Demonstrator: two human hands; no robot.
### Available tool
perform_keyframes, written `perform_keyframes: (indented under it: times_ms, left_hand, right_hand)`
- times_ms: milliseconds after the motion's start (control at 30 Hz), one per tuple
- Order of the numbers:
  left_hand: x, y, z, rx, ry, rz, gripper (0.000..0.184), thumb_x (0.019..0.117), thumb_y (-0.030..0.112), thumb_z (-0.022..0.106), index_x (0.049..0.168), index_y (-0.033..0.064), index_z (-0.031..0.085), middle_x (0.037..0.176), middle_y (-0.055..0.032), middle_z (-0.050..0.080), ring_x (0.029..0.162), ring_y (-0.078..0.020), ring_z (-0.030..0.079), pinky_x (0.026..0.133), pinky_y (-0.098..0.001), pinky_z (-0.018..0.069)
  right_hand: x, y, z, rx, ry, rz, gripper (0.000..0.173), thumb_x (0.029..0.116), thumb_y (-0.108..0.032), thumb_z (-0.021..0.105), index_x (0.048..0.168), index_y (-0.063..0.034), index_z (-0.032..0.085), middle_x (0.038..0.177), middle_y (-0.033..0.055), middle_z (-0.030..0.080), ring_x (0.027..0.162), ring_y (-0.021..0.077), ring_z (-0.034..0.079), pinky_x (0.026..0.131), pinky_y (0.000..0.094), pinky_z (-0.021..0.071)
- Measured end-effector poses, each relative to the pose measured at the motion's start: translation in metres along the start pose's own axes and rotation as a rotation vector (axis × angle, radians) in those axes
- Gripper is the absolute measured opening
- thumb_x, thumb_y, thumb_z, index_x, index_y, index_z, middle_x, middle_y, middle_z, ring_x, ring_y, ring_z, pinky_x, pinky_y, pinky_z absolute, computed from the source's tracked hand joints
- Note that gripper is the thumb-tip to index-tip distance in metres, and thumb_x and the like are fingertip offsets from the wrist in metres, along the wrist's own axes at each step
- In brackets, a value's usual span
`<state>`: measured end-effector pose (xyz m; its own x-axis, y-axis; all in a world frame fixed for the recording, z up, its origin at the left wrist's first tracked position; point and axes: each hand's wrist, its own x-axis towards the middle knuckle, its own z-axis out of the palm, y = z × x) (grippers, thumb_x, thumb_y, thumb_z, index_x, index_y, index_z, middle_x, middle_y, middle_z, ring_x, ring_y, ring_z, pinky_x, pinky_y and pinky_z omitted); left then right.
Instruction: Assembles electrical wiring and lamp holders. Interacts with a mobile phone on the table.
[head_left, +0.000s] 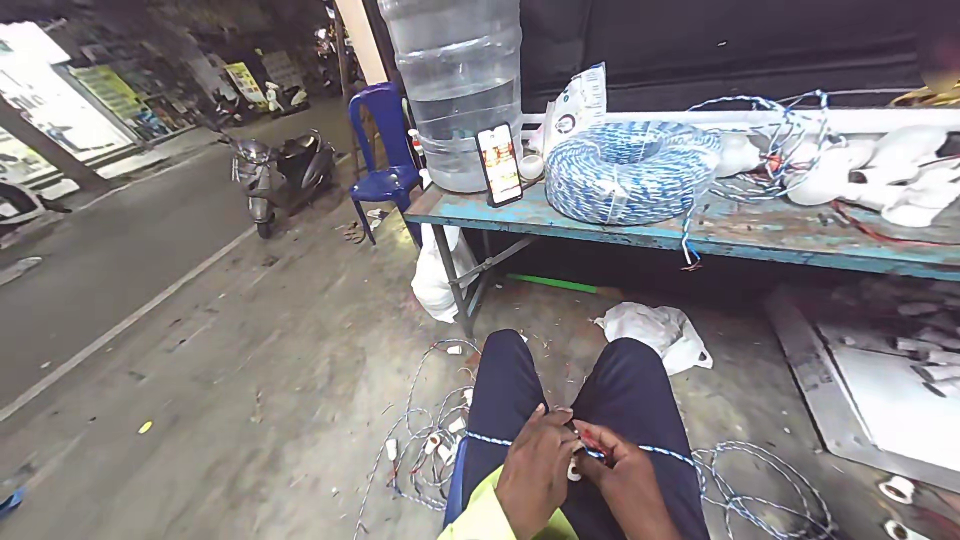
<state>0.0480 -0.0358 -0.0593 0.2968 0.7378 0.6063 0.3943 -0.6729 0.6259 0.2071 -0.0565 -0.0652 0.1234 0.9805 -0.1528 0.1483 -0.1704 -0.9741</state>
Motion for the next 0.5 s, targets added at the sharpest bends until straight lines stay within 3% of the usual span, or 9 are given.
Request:
perform_keyframes:
  times_ms: [100,233,367,433,500]
  left_hand:
    - [0.001,0.0,-0.002,-0.015,-0.02,-0.094,0.014,0.1015,0.008,0.059,0.103,-0.0009,0.07,0.112,-0.0129,0.075,0.119,-0.0222,0.069,0.112,-0.0433,0.0486]
    - [0.005,-0.004,-0.008,-0.01,-0.053,-0.15,0.016,0.1025,0.011,0.057,0.102,0.0011,0.07,0.114,-0.0117,0.074,0.117,-0.0199,0.069,0.112,-0.0457,0.0479]
    - [0.005,-0.01,-0.01,-0.016,-0.084,-0.156,0.015,0.1036,0.012,0.057,0.102,0.0038,0.07,0.117,-0.0082,0.073,0.117,-0.0165,0.068,0.114,-0.0463,0.046]
    - [0.005,-0.012,-0.01,-0.013,-0.093,-0.155,0.016,0.104,0.014,0.057,0.103,0.0047,0.07,0.119,-0.007,0.073,0.118,-0.0155,0.068,0.114,-0.0462,0.046]
    - [0.005,-0.013,-0.011,-0.016,-0.108,-0.158,0.017,0.1044,0.016,0.058,0.102,0.0055,0.071,0.119,-0.0058,0.073,0.117,-0.0145,0.068,0.114,-0.0459,0.0465]
  right_hand:
    - [-0.004,0.002,0.0,-0.113,0.044,-0.048,0.033,0.0809,-0.005,0.076,0.114,-0.0054,0.076,0.102,0.0076,0.075,0.088,0.0182,0.073,0.076,0.0385,0.0638]
    - [-0.001,0.012,0.002,-0.173,0.067,-0.197,0.052,0.0787,-0.015,0.08,0.128,-0.0057,0.068,0.116,0.0078,0.073,0.108,0.0216,0.069,0.093,0.0429,0.0576]
    - [0.001,0.011,-0.001,-0.162,0.004,-0.214,0.046,0.0793,-0.02,0.08,0.123,-0.0082,0.072,0.11,0.0009,0.075,0.105,0.015,0.069,0.099,0.0492,0.0519]
    - [0.0,0.006,-0.004,-0.171,-0.023,-0.19,0.042,0.0803,-0.02,0.081,0.12,-0.0086,0.073,0.107,0.0005,0.076,0.101,0.0133,0.07,0.097,0.0495,0.0527]
    - [-0.001,0.005,-0.005,-0.176,-0.023,-0.176,0.038,0.0793,-0.02,0.081,0.115,-0.0095,0.073,0.102,-0.001,0.076,0.095,0.0104,0.071,0.092,0.0441,0.056]
